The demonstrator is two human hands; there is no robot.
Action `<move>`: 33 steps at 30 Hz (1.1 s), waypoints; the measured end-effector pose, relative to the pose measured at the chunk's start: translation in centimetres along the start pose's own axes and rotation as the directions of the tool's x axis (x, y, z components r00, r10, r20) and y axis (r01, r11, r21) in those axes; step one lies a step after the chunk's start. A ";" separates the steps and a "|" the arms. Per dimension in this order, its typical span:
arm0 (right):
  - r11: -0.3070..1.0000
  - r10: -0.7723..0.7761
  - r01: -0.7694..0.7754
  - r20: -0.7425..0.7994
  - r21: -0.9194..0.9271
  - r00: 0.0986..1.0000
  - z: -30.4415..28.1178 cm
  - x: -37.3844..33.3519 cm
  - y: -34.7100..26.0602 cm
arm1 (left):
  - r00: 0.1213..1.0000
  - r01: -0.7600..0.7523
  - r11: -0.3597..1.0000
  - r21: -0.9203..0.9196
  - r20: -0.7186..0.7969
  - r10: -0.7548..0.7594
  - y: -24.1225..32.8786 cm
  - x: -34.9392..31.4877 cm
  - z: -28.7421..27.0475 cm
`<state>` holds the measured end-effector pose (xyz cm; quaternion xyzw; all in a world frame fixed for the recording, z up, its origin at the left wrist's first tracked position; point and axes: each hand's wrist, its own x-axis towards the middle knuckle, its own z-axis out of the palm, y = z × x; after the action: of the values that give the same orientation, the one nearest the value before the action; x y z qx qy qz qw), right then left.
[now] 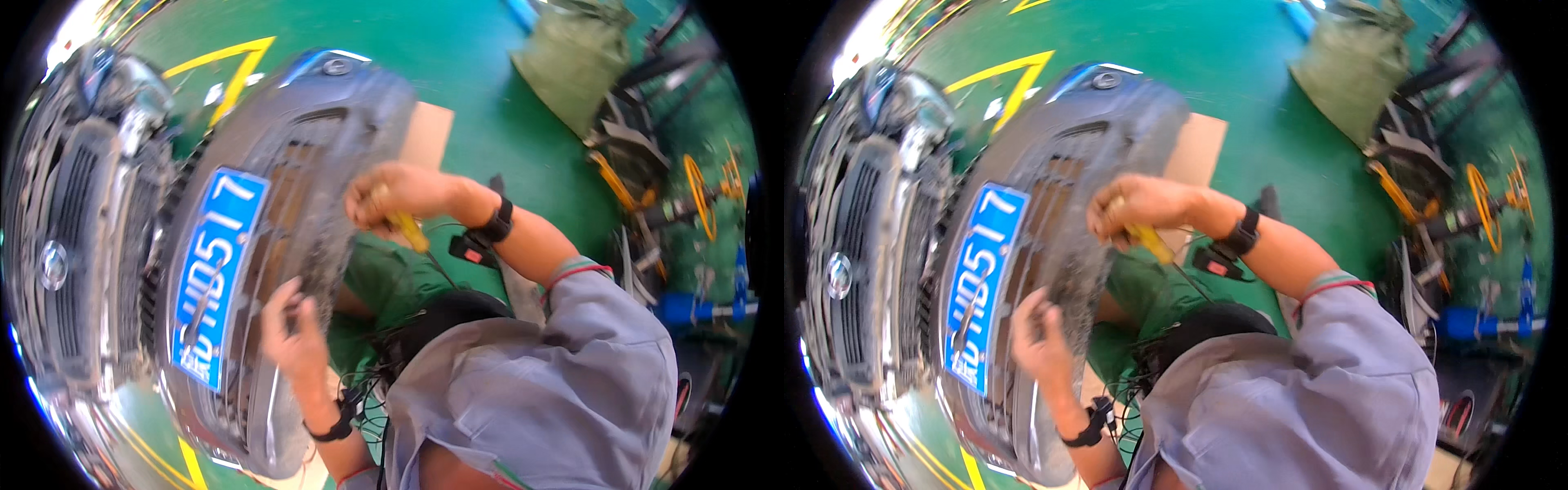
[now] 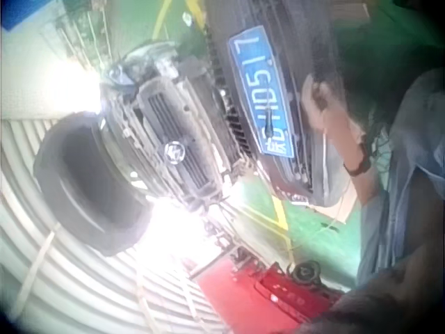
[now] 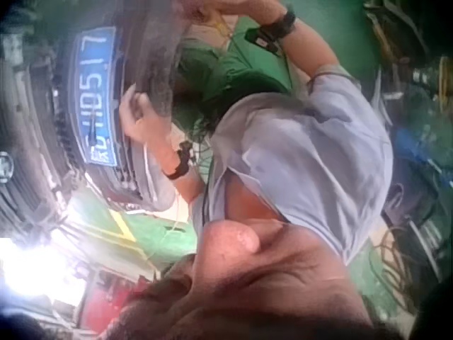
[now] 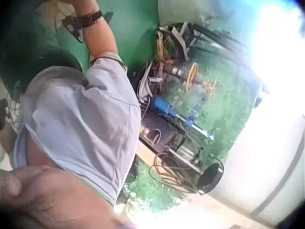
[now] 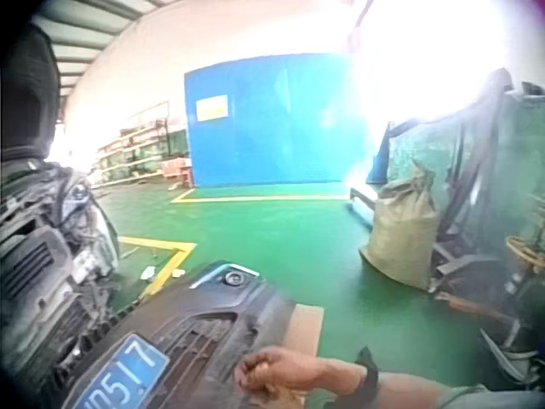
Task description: The person uses a screwdriver to remove screws from a license-plate frame on a detached car bumper, then flips the bumper over and continues to unscrew internal components from the grille and lower trim.
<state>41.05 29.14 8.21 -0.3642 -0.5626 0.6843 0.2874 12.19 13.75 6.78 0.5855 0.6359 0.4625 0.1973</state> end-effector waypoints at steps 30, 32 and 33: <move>0.248 0.512 -0.969 -0.852 0.024 0.110 -15.9 -33.1 36.6 | 0.964 0.185 0.853 0.489 -0.259 -0.060 -10.0 -4.7 -6.9; 0.214 0.481 -0.974 -0.876 0.069 0.044 -17.3 -33.2 35.7 | 0.956 0.158 0.913 0.375 -0.291 -0.046 -8.5 -4.6 -5.8; 0.254 0.467 -0.956 -0.884 0.145 -0.010 -17.1 -32.4 34.6 | 0.946 0.127 0.954 0.273 -0.323 -0.033 -7.8 -4.7 -5.6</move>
<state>74.10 5.68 -21.71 -0.9322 -0.2209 0.2850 -0.0316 4.45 8.29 1.85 0.5003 0.7435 0.4430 0.0241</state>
